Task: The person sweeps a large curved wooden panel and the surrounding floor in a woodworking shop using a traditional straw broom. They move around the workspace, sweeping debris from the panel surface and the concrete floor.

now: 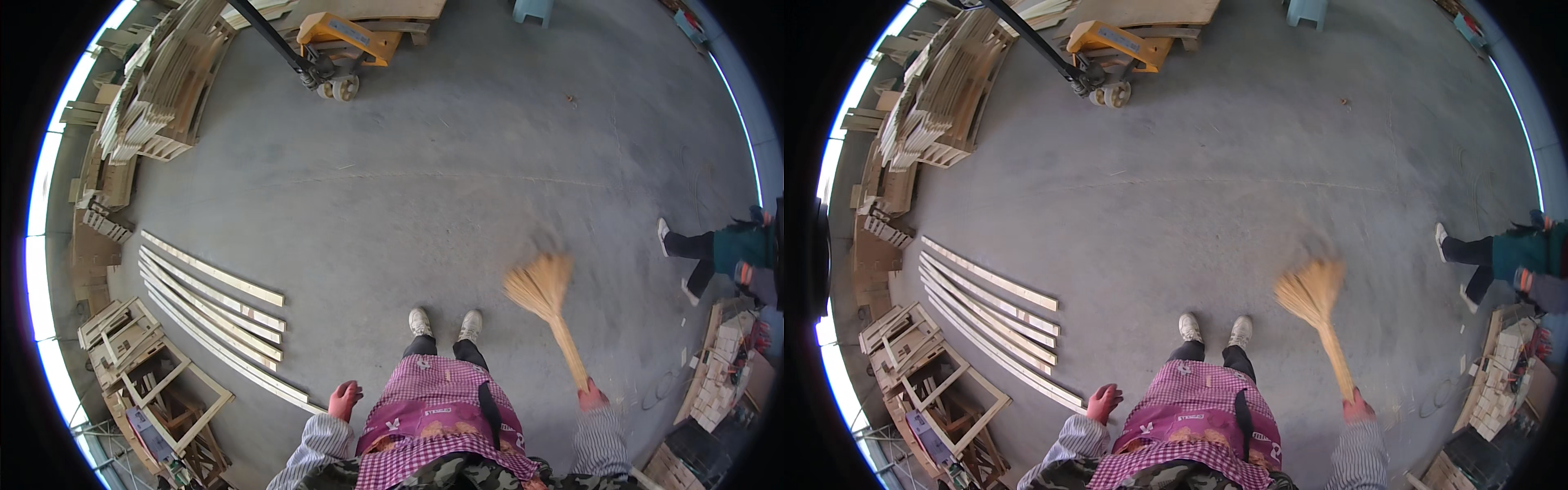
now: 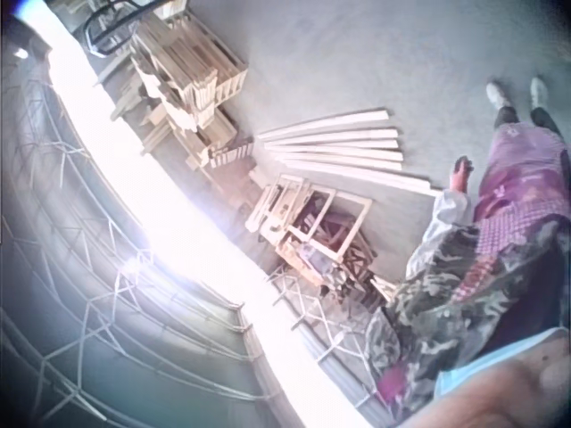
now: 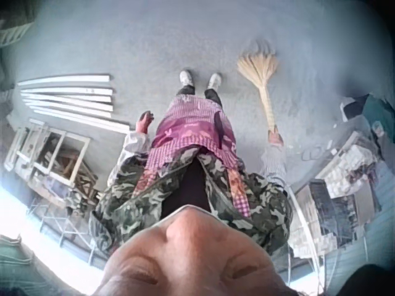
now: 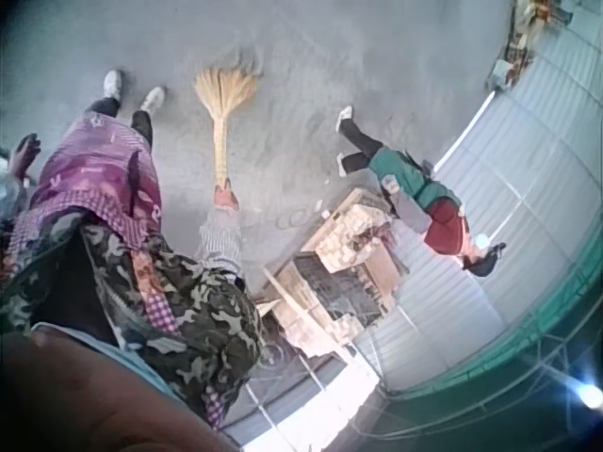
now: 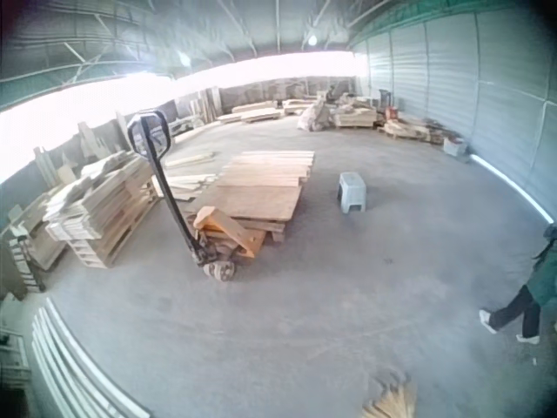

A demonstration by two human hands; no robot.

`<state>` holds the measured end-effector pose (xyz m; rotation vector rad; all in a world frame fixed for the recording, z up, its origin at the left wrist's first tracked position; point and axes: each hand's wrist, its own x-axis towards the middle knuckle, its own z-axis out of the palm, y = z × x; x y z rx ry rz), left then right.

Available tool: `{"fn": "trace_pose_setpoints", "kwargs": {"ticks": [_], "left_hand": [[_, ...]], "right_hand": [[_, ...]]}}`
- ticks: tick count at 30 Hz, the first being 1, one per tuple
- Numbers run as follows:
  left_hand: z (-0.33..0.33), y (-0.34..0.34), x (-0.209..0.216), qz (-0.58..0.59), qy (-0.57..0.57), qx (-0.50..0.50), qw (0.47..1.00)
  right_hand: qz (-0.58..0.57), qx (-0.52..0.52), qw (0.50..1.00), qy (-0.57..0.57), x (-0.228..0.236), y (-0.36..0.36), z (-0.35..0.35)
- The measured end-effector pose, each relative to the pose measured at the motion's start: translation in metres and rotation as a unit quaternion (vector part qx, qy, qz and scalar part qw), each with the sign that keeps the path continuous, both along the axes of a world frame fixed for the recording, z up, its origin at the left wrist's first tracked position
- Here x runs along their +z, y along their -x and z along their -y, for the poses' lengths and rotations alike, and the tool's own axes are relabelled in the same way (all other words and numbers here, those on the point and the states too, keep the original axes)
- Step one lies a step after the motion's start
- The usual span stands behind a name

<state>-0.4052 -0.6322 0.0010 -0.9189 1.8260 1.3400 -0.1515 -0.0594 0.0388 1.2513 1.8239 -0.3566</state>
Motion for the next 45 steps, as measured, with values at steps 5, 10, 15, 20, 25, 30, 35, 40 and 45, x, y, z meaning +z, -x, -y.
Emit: {"fn": "trace_pose_setpoints", "kwargs": {"ticks": [5, 10, 15, 20, 25, 30, 35, 40, 45], "left_hand": [[-0.044, 0.003, 0.008, -0.002, -0.022, -0.042, 0.999], [-0.035, 0.006, 0.006, 0.013, 0.041, -0.009, 0.999], [-0.022, 0.017, -0.019, 0.053, 0.035, 0.061, 0.996], [-0.021, 0.082, -0.022, 0.034, -0.014, 0.094, 0.995], [0.005, 0.138, -0.016, 0.001, -0.002, 0.134, 0.991], [0.051, 0.124, -0.033, -0.083, 0.037, 0.139, 0.986], [0.068, 0.103, -0.039, -0.176, 0.145, -0.168, 0.959], [0.014, 0.177, -0.027, 0.042, 0.042, 0.093, 0.994], [-0.087, 0.220, 0.009, -0.030, 0.038, 0.034, 0.998]], "right_hand": [[0.042, -0.095, 0.991, -0.082, 0.021, -0.089, -0.026], [-0.085, -0.150, 0.980, -0.101, -0.009, -0.122, -0.023], [-0.052, 0.405, 0.913, 0.016, -0.010, 0.003, 0.007], [-0.242, 0.138, 0.953, 0.122, -0.002, 0.286, 0.058], [-0.290, 0.367, 0.872, 0.145, -0.044, 0.562, 0.153], [-0.235, 0.370, 0.883, 0.165, -0.092, 0.720, 0.236], [-0.196, 0.330, 0.914, 0.129, -0.105, 0.730, 0.184], [-0.222, 0.185, 0.955, 0.070, -0.102, 0.623, 0.042], [-0.183, 0.052, 0.981, 0.024, -0.091, 0.445, -0.089]]}}
